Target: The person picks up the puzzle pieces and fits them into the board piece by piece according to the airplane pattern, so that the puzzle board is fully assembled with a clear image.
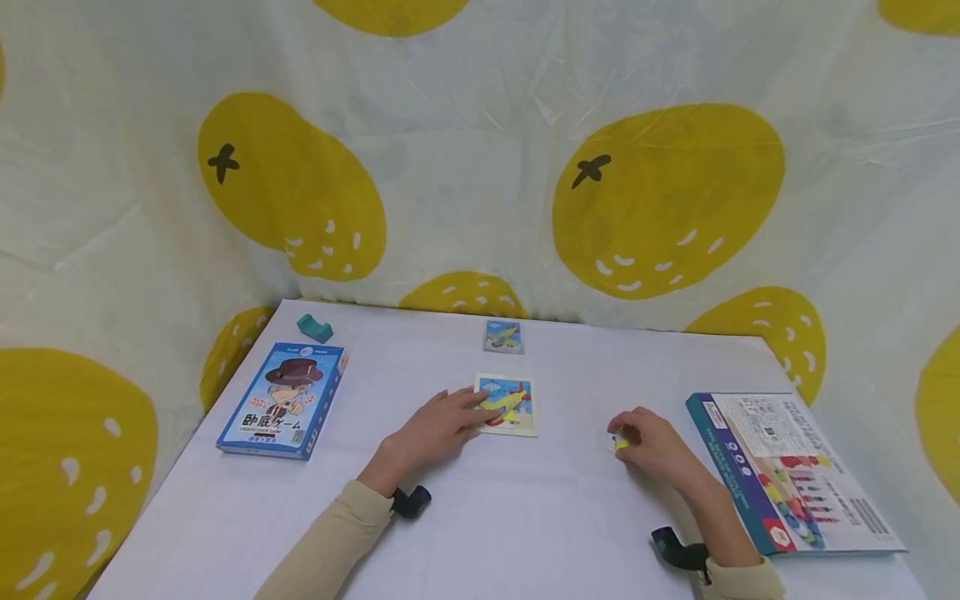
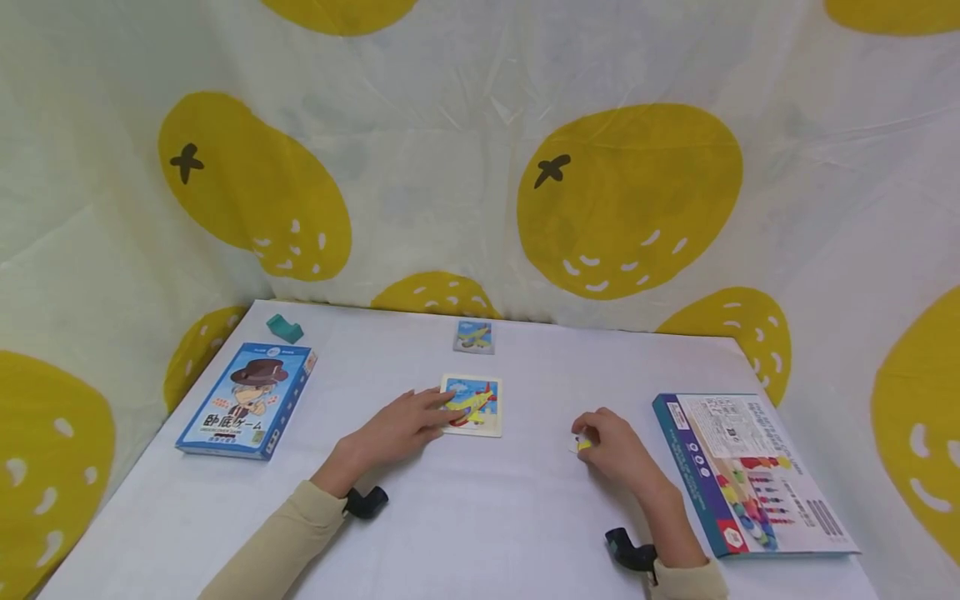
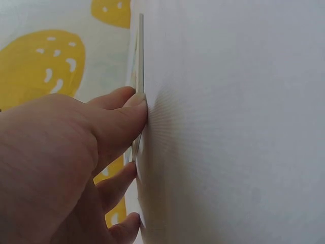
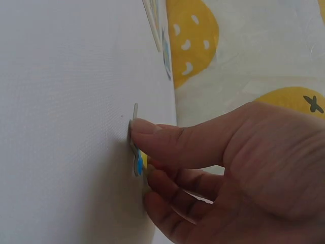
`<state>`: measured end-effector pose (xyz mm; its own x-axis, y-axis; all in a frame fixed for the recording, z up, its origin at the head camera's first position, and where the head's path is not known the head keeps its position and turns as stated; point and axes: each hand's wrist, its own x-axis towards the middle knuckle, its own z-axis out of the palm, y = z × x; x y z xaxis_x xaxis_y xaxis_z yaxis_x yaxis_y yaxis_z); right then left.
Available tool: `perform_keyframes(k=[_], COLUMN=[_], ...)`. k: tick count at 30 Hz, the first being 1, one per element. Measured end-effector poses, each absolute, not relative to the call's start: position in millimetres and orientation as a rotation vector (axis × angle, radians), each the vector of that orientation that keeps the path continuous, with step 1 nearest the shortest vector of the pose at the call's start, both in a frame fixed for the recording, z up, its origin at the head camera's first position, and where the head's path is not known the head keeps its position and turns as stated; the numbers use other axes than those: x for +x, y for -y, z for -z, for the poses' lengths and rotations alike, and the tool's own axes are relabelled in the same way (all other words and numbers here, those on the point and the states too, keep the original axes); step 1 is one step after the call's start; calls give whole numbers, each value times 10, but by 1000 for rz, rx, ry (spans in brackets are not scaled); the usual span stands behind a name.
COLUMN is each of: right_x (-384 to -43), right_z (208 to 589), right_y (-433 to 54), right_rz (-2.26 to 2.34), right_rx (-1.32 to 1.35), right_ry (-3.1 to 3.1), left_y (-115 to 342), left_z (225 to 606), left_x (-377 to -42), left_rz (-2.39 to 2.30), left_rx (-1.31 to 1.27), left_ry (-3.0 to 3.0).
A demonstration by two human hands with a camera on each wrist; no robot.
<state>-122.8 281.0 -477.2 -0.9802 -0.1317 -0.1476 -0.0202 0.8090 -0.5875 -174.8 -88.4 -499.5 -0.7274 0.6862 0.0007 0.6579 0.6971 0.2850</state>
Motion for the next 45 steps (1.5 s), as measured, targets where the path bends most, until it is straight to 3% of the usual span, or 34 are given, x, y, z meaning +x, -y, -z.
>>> perform_keyframes(k=[15, 32, 45], right_x=[-1222, -1221, -1308], right_z=[4769, 4755, 4777], right_y=[-2793, -2752, -2507], right_rz=[947, 959, 1096], right_rx=[-62, -220, -127], right_ry=[-2784, -2784, -2860], left_y=[879, 886, 890], left_z=[5022, 5012, 5009], left_x=[-1756, -1752, -1757], left_rz=[-405, -408, -429], left_rx=[1064, 1081, 1077], left_ry=[-2780, -2788, -2777])
